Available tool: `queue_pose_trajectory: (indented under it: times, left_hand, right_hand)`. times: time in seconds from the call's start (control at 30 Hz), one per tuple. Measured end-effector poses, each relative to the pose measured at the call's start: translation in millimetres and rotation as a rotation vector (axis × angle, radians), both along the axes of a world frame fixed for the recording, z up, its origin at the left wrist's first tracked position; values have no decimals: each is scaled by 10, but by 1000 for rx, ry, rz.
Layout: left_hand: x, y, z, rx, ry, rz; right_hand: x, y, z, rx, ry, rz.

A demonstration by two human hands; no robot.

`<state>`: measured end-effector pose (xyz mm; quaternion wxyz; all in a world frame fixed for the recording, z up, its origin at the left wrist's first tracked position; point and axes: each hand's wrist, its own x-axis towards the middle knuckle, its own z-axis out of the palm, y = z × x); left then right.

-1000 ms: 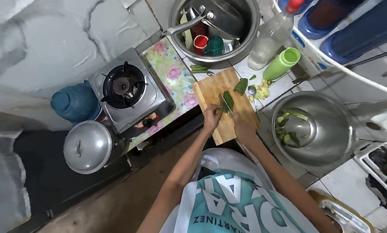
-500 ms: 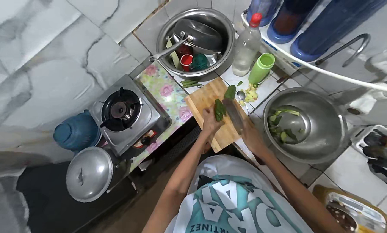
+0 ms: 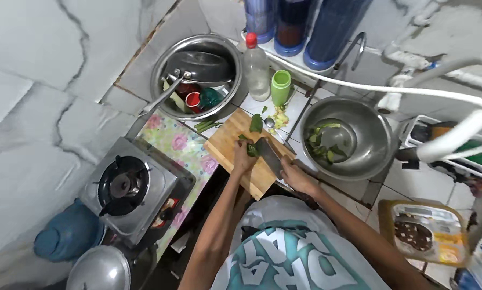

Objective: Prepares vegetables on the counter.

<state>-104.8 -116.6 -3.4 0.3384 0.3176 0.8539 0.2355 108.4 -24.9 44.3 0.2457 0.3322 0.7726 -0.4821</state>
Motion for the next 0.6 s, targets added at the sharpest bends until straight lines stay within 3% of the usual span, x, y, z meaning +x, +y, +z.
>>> queue_pose_trajectory:
  times: [0.3,0.47,0.6]
  left_hand:
    - [-32,288,1,-245,84,-149]
    - [19,220,-76,-168,59,-146]
    - [172,21,-10,-63,-5,2]
  right_hand:
    - [66,171,14,26,-55,-82]
    - [-106,118,-151,1,3,-16]
    - [-97,40,-74,2,13,76]
